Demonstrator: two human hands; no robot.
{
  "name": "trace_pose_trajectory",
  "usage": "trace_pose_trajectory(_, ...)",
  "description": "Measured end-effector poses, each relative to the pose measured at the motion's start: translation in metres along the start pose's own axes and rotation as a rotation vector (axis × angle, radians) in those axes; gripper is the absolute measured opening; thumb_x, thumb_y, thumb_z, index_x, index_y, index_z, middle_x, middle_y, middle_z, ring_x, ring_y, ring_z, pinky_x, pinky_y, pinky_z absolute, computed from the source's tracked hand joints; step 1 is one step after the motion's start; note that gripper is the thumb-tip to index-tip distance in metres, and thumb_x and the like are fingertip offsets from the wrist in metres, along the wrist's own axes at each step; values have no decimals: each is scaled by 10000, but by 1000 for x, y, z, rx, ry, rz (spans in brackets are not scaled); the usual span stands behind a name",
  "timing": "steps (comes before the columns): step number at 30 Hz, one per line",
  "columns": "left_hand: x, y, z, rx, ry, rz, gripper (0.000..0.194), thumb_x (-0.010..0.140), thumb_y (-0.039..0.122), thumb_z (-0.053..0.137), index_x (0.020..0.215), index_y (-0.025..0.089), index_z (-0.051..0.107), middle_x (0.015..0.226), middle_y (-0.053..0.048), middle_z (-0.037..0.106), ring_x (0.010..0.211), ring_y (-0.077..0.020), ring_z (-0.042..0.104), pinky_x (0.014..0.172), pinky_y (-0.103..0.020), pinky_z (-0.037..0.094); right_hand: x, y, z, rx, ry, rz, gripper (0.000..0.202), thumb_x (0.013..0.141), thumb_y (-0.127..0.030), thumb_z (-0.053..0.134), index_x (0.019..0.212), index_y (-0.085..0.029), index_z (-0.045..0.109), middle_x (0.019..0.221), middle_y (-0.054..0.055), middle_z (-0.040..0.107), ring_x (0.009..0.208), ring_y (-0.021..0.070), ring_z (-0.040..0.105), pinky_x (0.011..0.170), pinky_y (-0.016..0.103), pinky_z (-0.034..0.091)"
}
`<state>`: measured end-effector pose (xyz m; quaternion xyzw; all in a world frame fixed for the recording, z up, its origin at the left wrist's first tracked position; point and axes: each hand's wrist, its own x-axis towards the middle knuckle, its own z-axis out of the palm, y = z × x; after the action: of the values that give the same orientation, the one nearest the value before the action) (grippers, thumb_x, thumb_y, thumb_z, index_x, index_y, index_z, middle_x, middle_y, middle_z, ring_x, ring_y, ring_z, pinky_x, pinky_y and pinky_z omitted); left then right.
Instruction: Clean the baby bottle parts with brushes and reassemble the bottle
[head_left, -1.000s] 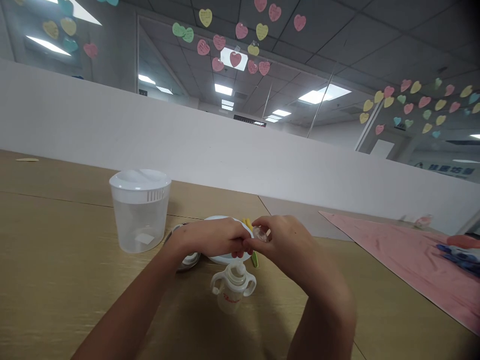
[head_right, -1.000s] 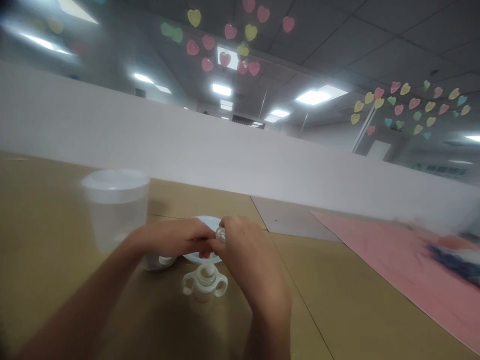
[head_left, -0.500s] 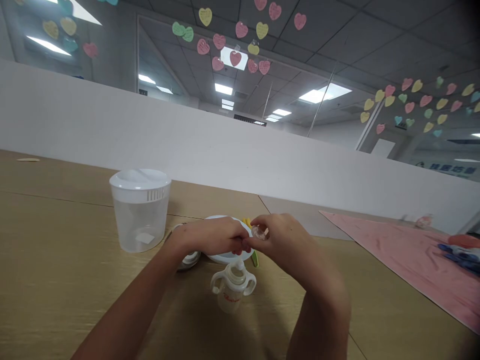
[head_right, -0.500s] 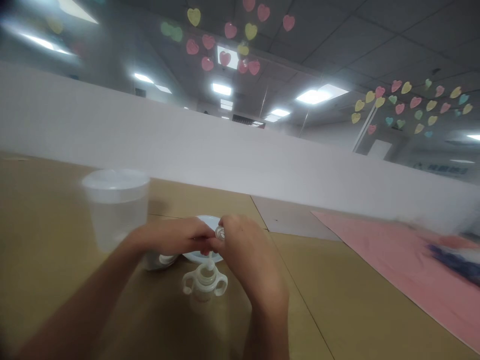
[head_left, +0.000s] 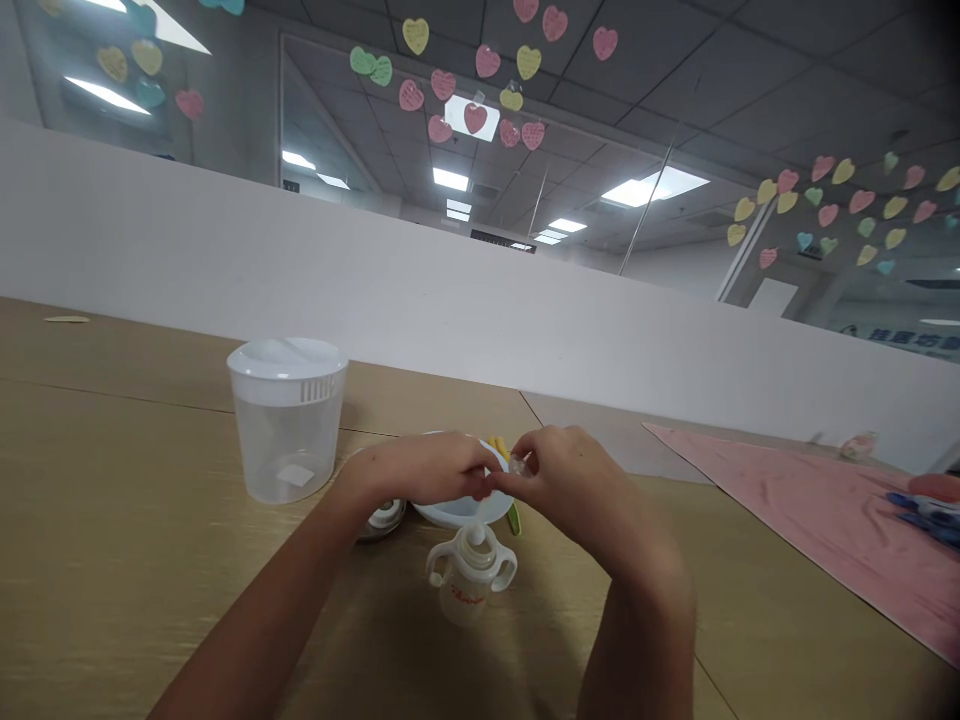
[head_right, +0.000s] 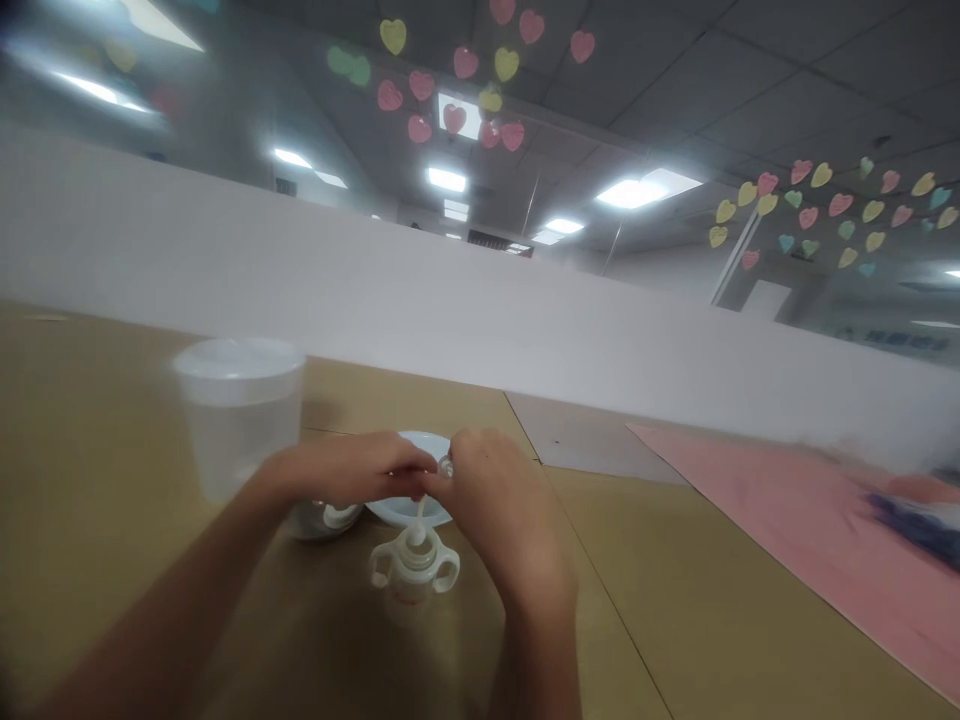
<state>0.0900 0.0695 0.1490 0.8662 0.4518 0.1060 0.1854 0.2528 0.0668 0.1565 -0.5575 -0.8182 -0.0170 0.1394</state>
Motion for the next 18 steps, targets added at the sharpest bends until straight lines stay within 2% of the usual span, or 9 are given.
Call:
trace_pose_trajectory(2,2,-6,2,63,50,-102,242,833,222,432,935,205,651,870,-24,674,718,-157,587,561,-231,365,2,0,1,-21,2,14,299,728,-422,588,562,-186,510,590,14,515,514,120,427,428,265,243)
trace_pose_trajectory(5,9,-22,5,270,108,-353,221,799,154,456,859,148,668,864,-86,678,744,-195,608,590,-256,400,6,0,5,-12,-25,6,272,678,-434,640,624,-184,548,665,27,550,575,141,481,432,261,274)
trace_pose_trajectory(8,18,-42,8,385,109,-556,213,736,79,501,862,107,670,936,-146,672,820,-223,628,661,-272,449,13,0,9,18,-68,-14,300,628,-449,678,698,-177,571,726,42,569,632,160,518,438,257,305)
trace_pose_trajectory(12,26,-69,11,336,9,-684,239,596,90,661,834,93,686,894,-167,687,740,-247,651,641,-291,491,20,0,13,59,-149,3,342,595,-454,690,748,-171,572,758,44,582,570,141,514,420,257,321)
trace_pose_trajectory(15,32,-82,17,287,-67,-737,157,546,132,710,702,131,701,744,-130,700,645,-249,651,627,-316,508,23,2,15,74,-172,25,368,584,-459,694,777,-169,577,785,46,587,544,129,510,415,253,320)
trace_pose_trajectory(18,38,-92,25,236,-123,-744,141,461,152,767,575,173,686,587,-86,672,605,-259,646,613,-322,511,25,2,16,57,-155,6,389,560,-451,716,794,-166,590,820,56,592,621,147,537,453,245,329)
